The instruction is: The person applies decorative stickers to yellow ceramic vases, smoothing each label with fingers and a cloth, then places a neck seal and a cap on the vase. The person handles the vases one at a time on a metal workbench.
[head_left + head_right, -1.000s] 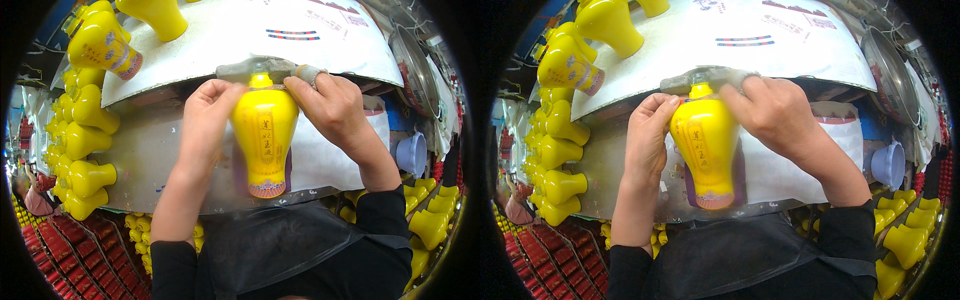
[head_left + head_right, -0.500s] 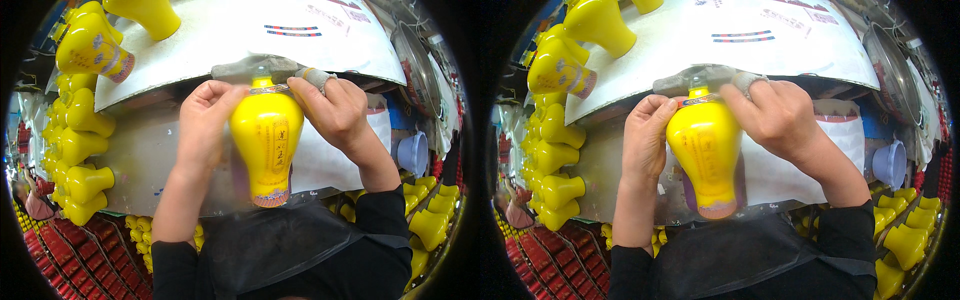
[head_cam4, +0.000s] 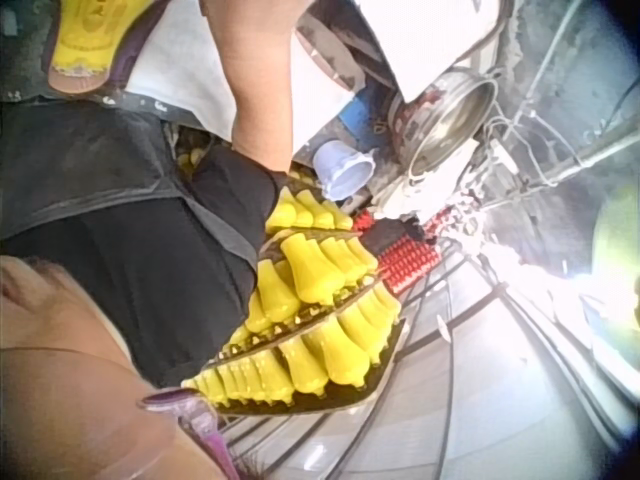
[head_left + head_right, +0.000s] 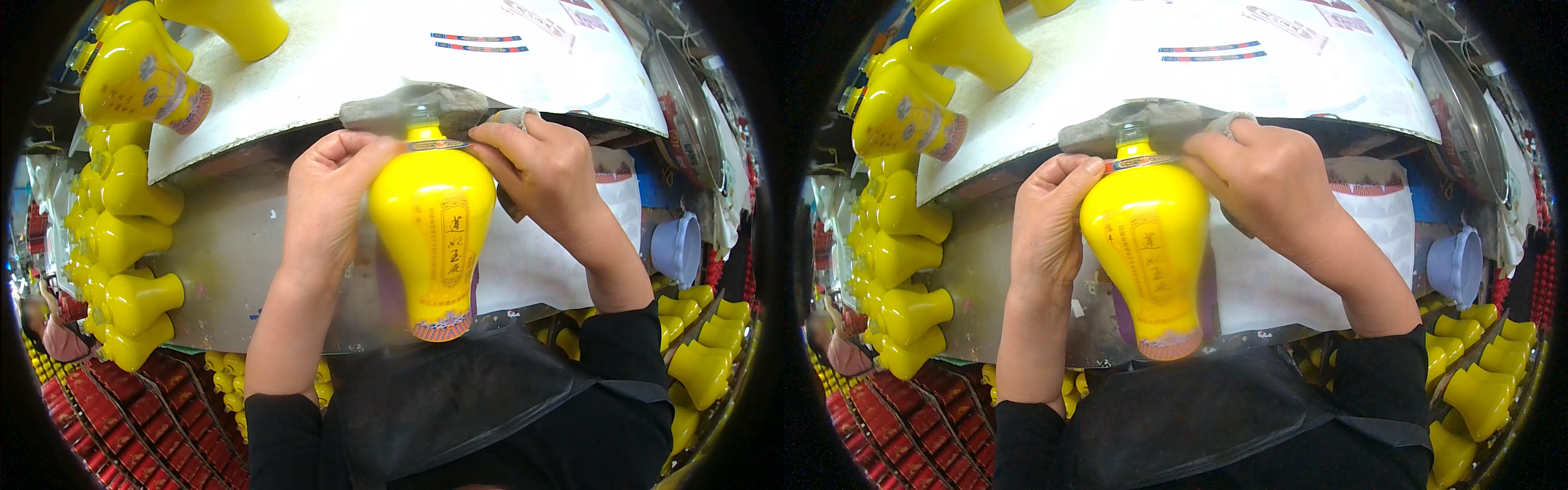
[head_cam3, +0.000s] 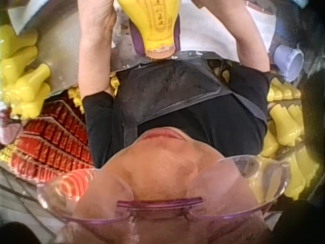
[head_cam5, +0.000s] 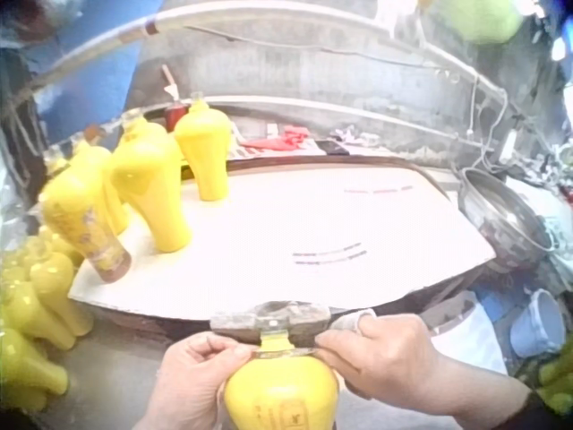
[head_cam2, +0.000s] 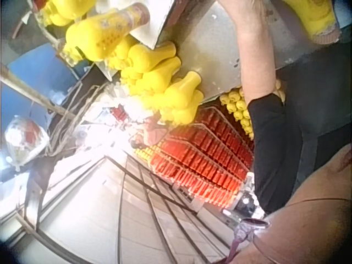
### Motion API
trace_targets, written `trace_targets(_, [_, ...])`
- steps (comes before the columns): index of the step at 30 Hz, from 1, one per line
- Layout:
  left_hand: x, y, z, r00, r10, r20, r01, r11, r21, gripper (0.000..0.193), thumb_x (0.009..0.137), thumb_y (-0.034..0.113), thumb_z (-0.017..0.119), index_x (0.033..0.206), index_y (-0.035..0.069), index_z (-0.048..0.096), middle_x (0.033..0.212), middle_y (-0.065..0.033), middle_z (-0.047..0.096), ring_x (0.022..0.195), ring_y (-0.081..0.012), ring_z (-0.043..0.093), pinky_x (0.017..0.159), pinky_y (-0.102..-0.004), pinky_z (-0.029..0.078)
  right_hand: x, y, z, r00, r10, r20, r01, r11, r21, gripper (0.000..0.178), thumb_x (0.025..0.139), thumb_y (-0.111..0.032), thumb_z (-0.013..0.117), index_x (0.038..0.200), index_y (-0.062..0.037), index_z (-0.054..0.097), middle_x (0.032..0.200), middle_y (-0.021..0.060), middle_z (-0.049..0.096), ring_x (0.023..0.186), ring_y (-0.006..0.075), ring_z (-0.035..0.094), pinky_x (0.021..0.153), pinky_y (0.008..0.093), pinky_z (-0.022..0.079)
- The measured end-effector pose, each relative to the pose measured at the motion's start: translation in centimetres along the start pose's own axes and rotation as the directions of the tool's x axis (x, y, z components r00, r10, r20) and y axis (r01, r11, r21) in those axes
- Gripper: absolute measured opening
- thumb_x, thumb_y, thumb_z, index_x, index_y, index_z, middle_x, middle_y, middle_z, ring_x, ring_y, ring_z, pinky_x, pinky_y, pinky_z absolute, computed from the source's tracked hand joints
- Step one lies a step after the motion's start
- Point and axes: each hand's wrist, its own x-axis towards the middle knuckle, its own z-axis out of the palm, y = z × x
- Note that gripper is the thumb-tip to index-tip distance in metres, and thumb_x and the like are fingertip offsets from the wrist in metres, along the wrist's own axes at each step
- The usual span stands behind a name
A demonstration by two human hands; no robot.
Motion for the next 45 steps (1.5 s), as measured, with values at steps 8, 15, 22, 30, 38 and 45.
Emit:
trace_targets(8, [-0.1, -0.4, -0.5, 0.996, 0.035, 0.085, -0.036, 0.999, 0.006, 0.026, 0.103, 0.021, 0.062, 0.104, -0.003, 0.072, 0.102, -0.0096, 0.074, 0.096, -0.0135, 0.066, 0.091, -0.0292, 0.051, -0.2, 0.8, 0.9, 0.877, 0.318, 0.361, -0.481, 0.568, 0.668, 0.037, 0.105, -0.031, 0.056, 0.117, 0.0005, 0.072, 0.083, 0.0045, 0.07, 0.073, 0.0117, 0.064, 0.064, 0.0271, 0.051])
trace_targets(15, [-0.3, -0.2, -0.9, 0.989, 0.023, 0.144, -0.008, 0.994, -0.107, 0.039, 0.107, 0.033, 0.054, 0.106, -0.002, 0.071, 0.106, -0.0107, 0.072, 0.104, -0.0167, 0.064, 0.102, -0.034, 0.044, -1.1, 0.9, 0.0, 0.651, 0.346, 0.676, -0.731, 0.044, 0.681, 0.072, 0.107, -0.063, 0.035, 0.125, -0.0046, 0.071, 0.069, 0.0045, 0.062, 0.064, 0.0064, 0.063, 0.054, 0.0174, 0.043])
trace_targets(22, [-0.5, 0.0, 0.4, 0.999, 0.003, 0.038, -0.004, 1.0, 0.016, 0.019, 0.095, 0.016, 0.074, 0.101, -0.001, 0.069, 0.094, -0.0074, 0.072, 0.083, -0.011, 0.066, 0.08, -0.0253, 0.053, -0.3, 0.3, 1.3, 0.639, 0.42, 0.645, -0.704, -0.02, 0.71, 0.046, 0.107, -0.046, 0.054, 0.111, -0.0044, 0.073, 0.063, 0.001, 0.062, 0.049, 0.0042, 0.054, 0.047, 0.0153, 0.041])
trace_targets(30, [-0.3, 0.2, 0.6, 1.0, -0.028, -0.004, 0.028, 0.999, -0.018, 0.014, 0.091, 0.011, 0.077, 0.094, 0.001, 0.067, 0.088, -0.006, 0.071, 0.075, -0.0094, 0.066, 0.071, -0.0229, 0.053, 0.4, -1.1, 0.9, 0.7, 0.51, 0.5, -0.613, 0.07, 0.787, 0.021, 0.096, -0.022, 0.073, 0.102, -0.0019, 0.073, 0.079, 0.0026, 0.069, 0.058, 0.0047, 0.058, 0.052, 0.0167, 0.045])
trace_targets(38, [-0.3, 0.1, 0.7, 1.0, -0.011, -0.018, 0.011, 1.0, -0.021, 0.013, 0.092, 0.011, 0.076, 0.091, 0.002, 0.066, 0.087, -0.0053, 0.071, 0.074, -0.0082, 0.065, 0.07, -0.0222, 0.053, 1.3, -1.4, 0.8, 0.701, 0.527, 0.481, -0.654, 0.206, 0.728, 0.019, 0.092, -0.021, 0.074, 0.096, -0.0026, 0.074, 0.085, 0.0035, 0.071, 0.077, 0.0081, 0.065, 0.071, 0.0208, 0.052])
trace_targets(45, [-0.4, -0.2, 0.8, 1.0, 0.004, -0.019, -0.006, 0.998, -0.067, 0.014, 0.091, 0.01, 0.077, 0.091, 0.002, 0.066, 0.087, -0.0054, 0.071, 0.074, -0.008, 0.065, 0.068, -0.022, 0.052, 1.5, -1.6, 0.6, 0.677, 0.536, 0.505, -0.685, 0.207, 0.699, 0.02, 0.093, -0.021, 0.072, 0.096, -0.0019, 0.075, 0.086, 0.0036, 0.071, 0.076, 0.0079, 0.065, 0.072, 0.0208, 0.052])
